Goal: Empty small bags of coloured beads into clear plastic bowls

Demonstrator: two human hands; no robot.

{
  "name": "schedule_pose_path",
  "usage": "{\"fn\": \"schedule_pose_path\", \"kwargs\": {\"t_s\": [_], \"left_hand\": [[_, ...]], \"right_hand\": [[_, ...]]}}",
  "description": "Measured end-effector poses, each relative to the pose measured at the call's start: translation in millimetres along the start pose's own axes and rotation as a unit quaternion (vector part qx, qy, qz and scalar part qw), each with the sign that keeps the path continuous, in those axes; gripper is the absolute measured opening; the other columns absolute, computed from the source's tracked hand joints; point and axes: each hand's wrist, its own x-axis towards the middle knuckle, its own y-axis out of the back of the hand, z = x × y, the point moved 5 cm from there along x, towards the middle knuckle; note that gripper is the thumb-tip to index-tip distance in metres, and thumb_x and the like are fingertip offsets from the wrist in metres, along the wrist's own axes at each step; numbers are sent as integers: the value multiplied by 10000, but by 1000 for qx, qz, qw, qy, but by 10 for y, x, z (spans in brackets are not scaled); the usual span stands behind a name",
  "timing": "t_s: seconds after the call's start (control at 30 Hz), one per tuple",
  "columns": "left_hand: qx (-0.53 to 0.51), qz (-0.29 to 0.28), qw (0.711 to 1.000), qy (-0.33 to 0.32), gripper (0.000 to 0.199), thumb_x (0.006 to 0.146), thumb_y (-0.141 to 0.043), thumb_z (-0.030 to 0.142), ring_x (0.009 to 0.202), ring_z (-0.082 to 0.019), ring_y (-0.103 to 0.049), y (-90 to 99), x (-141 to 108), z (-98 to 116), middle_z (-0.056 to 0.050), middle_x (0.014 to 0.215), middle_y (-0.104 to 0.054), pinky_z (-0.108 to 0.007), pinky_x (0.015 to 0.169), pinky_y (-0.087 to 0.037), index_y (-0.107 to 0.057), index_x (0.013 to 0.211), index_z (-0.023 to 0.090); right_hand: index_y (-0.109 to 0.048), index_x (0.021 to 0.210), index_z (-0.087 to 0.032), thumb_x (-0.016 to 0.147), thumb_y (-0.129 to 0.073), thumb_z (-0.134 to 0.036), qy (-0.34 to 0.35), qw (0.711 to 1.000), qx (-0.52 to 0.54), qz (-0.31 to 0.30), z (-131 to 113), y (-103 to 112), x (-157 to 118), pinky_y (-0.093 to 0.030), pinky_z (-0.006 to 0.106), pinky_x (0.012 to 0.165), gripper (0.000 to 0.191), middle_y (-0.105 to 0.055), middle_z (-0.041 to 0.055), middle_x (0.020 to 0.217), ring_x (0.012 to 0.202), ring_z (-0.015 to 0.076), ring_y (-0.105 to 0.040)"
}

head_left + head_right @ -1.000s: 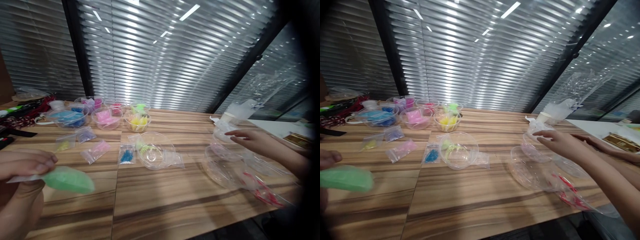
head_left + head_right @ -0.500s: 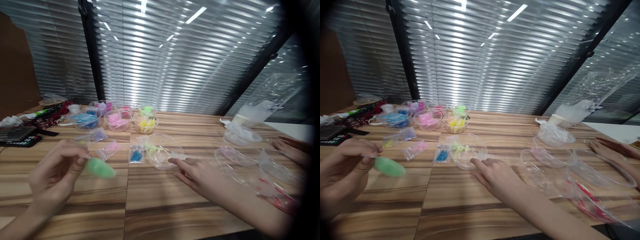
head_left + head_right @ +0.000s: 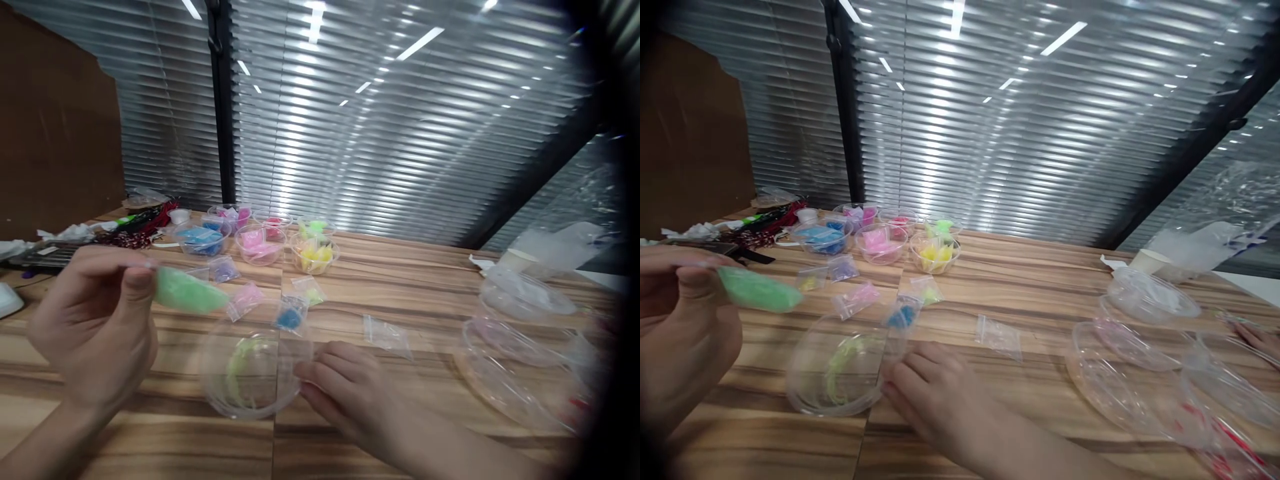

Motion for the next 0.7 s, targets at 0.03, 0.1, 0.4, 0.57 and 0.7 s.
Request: {"fn": "schedule_pose_path", "kwargs": {"t_s": [0.03, 0.1, 0.4, 0.57, 0.7], "left_hand": [[25, 2, 1000, -17, 290, 888, -719, 469, 777, -164, -504, 22, 6, 26, -7, 826, -555, -337, 761, -395, -601, 787, 223], [43, 9, 998, -37, 248, 888, -718, 409, 742, -160, -491, 62, 24, 64, -3, 793, -537, -330, 708, -381, -596, 785, 220], [-6, 13, 997, 77, 69, 815, -791, 207, 692, -107, -575, 136, 159, -195, 25, 788, -689, -239, 619, -455, -764, 878, 208], [8, -138, 984, 117, 119, 808, -802, 314, 548, -100, -557, -1, -44, -246, 6, 748, -698, -192, 438, -432, -785, 866, 211], [19, -338, 941, 22, 76, 854, -759, 344, 574, -106, -603, -159, -471, 3, 28, 673, -653, -167, 485, -464, -772, 854, 270]], "right_hand": [[-637, 1021, -138, 1035, -448, -161, 18, 1000, -1, -8, -15, -109, 91, -482, 294, 696, 190, -664, 63, 828, 747, 176, -591], [-647, 1026, -114, 1020, -438, -142, 45, 999, -11, -19, -40, -288, 288, -499, 327, 752, 212, -684, 92, 873, 797, 203, -606], [-389, 1511, -184, 1007, -541, -386, -81, 967, 230, -80, -35, -461, 765, -424, 452, 1070, 564, -585, 143, 1383, 1243, 270, -548], [-545, 1228, -158, 965, -558, -545, -161, 914, 372, -11, 52, -233, 729, -496, 284, 741, 469, -648, 59, 977, 836, 162, -595], [-616, 1028, -159, 812, -647, -716, -166, 859, 479, -69, -72, -238, 565, -436, 242, 659, 598, -592, 19, 868, 744, 136, -521]]}}
